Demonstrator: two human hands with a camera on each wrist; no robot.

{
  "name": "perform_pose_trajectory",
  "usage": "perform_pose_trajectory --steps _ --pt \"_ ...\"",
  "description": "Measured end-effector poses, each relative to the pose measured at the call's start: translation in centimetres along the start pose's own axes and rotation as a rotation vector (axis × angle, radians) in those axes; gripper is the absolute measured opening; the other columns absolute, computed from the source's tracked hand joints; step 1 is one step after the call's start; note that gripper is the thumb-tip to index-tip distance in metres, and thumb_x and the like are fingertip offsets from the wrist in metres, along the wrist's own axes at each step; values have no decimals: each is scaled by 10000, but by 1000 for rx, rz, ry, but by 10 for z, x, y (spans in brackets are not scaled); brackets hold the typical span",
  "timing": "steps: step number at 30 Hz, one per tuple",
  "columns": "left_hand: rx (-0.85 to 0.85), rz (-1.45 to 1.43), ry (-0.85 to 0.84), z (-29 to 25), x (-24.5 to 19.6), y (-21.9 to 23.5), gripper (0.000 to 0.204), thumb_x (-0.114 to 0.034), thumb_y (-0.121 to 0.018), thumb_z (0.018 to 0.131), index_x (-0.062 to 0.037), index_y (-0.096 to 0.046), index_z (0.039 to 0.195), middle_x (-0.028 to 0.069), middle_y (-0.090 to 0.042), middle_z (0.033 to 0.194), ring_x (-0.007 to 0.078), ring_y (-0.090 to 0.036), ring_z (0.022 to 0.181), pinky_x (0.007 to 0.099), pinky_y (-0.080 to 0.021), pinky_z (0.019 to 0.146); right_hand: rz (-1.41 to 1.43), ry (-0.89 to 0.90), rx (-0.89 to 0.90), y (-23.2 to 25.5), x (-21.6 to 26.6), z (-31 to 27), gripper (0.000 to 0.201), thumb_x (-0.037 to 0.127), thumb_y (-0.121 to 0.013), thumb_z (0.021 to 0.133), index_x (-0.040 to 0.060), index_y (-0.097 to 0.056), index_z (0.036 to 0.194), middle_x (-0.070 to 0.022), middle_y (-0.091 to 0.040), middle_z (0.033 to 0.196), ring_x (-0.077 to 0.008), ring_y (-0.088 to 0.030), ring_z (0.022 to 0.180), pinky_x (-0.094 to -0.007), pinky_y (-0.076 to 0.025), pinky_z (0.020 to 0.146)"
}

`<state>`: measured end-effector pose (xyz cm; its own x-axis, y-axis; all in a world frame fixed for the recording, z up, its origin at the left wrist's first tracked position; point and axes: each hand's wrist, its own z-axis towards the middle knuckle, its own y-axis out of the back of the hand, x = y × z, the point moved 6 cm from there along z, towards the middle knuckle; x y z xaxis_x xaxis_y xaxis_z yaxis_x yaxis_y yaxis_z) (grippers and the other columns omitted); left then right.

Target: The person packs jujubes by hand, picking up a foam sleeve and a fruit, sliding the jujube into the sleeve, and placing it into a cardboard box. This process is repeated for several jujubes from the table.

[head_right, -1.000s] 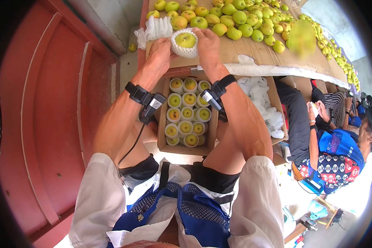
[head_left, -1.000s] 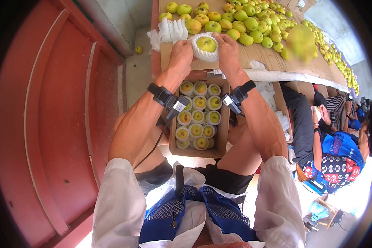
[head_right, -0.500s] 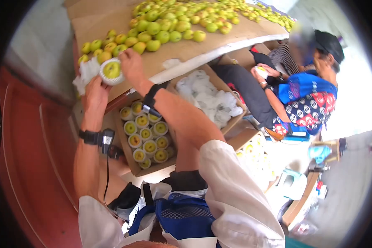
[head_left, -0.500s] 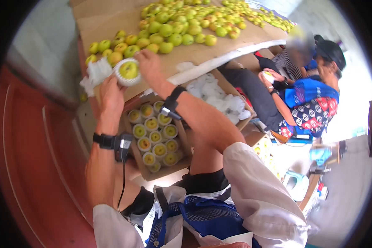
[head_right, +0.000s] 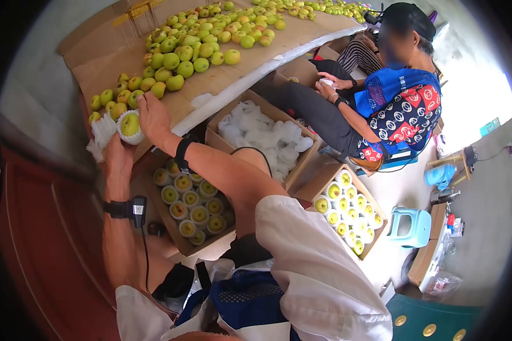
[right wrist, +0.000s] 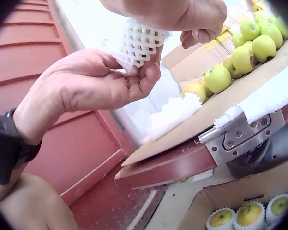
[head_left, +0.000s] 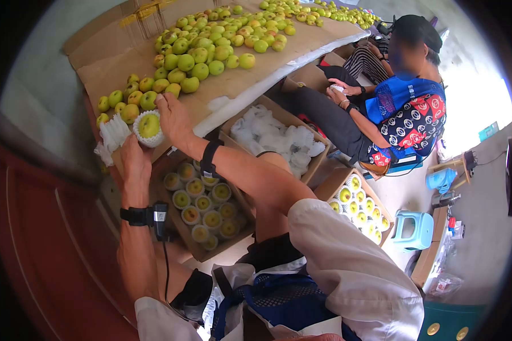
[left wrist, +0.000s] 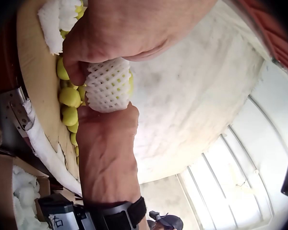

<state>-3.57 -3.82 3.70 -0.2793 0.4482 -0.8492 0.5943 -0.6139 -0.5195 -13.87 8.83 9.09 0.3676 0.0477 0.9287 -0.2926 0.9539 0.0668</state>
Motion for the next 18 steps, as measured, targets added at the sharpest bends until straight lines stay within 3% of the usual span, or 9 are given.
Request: perform_pose_trajectory --steps 3,9,12,16,18 --pt "85 2 66 1 -3 -2 341 -167 -454 1044 14 -543 1318 133 -567 1345 256 -578 1225 444 -496 1030 -55 84 44 7 15 -12 318 334 -479 1024 31 -571 990 -251 -640 910 -470 -598 910 -531 -457 777" --pt "32 43 112 -13 -7 -5 345 -163 -451 1043 -17 -532 1345 116 -574 1359 260 -584 1233 448 -506 1020 -176 215 208 18 30 -13 367 328 -518 1025 -30 -590 998 -249 -635 998 -433 -587 977 -472 -461 817" --pt "42 56 118 -9 -7 5 355 -167 -452 1043 -22 -519 1360 112 -578 1350 256 -589 1222 449 -512 1010 -178 118 411 22 35 -19 391 361 -544 1006 -5 -635 1107 -235 -648 1072 -404 -594 1060 -451 -468 889" --pt "80 139 147 -2 -7 16 362 -172 -442 1039 -23 -520 1359 117 -583 1322 255 -595 1196 452 -526 983 -234 210 543 21 30 -27 541 416 -666 901 17 -615 1264 -222 -635 1206 -373 -584 1168 -432 -463 994" --pt "92 179 174 -1 -6 19 377 -157 -427 1041 6 -496 1374 130 -562 1362 266 -577 1234 446 -495 1031 -309 286 602 20 33 -30 650 439 -746 817 24 -601 1295 -218 -631 1240 -372 -584 1191 -438 -467 1010"
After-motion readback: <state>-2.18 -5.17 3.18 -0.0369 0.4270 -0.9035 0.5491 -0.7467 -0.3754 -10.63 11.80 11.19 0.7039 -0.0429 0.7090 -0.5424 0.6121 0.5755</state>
